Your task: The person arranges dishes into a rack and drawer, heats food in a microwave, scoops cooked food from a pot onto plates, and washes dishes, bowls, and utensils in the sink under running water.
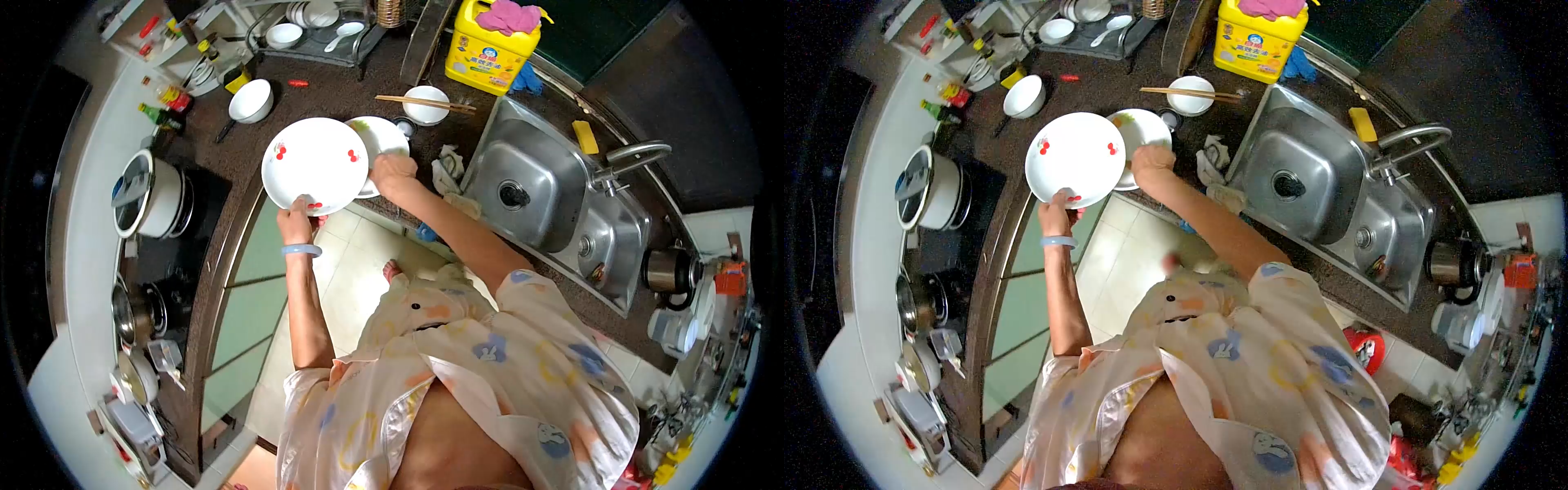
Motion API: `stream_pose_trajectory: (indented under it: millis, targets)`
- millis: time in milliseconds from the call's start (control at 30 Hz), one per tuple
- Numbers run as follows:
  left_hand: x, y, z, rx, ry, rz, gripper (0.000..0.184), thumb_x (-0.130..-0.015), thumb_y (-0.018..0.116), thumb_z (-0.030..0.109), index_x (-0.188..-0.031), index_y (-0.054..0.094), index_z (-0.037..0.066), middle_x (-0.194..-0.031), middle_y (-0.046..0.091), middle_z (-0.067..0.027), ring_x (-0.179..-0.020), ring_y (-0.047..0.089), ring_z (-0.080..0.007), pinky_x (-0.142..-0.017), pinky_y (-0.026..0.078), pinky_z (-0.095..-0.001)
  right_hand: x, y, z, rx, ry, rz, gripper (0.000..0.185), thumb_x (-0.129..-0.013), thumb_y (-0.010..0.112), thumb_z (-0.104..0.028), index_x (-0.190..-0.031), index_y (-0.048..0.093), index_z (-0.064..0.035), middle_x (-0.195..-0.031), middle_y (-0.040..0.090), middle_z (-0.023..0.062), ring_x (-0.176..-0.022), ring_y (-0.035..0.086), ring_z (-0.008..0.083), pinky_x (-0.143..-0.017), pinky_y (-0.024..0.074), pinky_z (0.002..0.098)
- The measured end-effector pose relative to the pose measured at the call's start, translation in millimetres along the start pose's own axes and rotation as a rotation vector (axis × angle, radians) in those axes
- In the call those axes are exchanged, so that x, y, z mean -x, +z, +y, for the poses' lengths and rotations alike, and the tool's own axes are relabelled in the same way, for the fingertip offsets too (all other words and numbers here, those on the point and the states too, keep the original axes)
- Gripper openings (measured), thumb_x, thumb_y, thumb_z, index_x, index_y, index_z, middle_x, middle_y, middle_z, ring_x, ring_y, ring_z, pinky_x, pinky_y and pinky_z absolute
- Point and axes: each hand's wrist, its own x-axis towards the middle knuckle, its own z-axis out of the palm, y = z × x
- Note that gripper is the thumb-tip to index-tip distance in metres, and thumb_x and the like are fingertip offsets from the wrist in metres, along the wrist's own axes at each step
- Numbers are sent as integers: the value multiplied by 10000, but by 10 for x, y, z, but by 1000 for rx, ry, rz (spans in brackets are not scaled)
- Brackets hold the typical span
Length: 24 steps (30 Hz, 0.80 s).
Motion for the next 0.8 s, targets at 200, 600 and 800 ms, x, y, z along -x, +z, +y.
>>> stream_pose_trajectory:
  millis: [200, 600, 800]
  targets:
    - [-275, 99, 19, -33, -19, -60, 277, -896, 454, 111, -991, 488, -147, -706, 599, -183, -477, 571, -204, -392, 434, -284, -95, 40, -10, -15, 27, 1, 314, -900, 494, -260, -1024, 697, -55, -1029, 682, 134, -923, 676, 263, -732, 553, 351]
    - [-479, 265, -156, -139, -126, -102, 278, -915, 485, 148, -955, 515, -125, -681, 607, -175, -460, 585, -211, -372, 451, -286, -11, -248, 909, -160, -84, 357, 323, -931, 449, -239, -857, 548, 60, -810, 638, 249, -688, 657, 369, -618, 529, 452]
    - [-560, 397, -309, -251, -170, -177, 298, -920, 480, 194, -903, 563, -91, -653, 626, -167, -420, 567, -192, -340, 419, -269, -382, -581, 1347, -219, -145, 354, 245, -852, 514, -109, -720, 636, 58, -726, 625, 247, -672, 661, 346, -558, 556, 440]
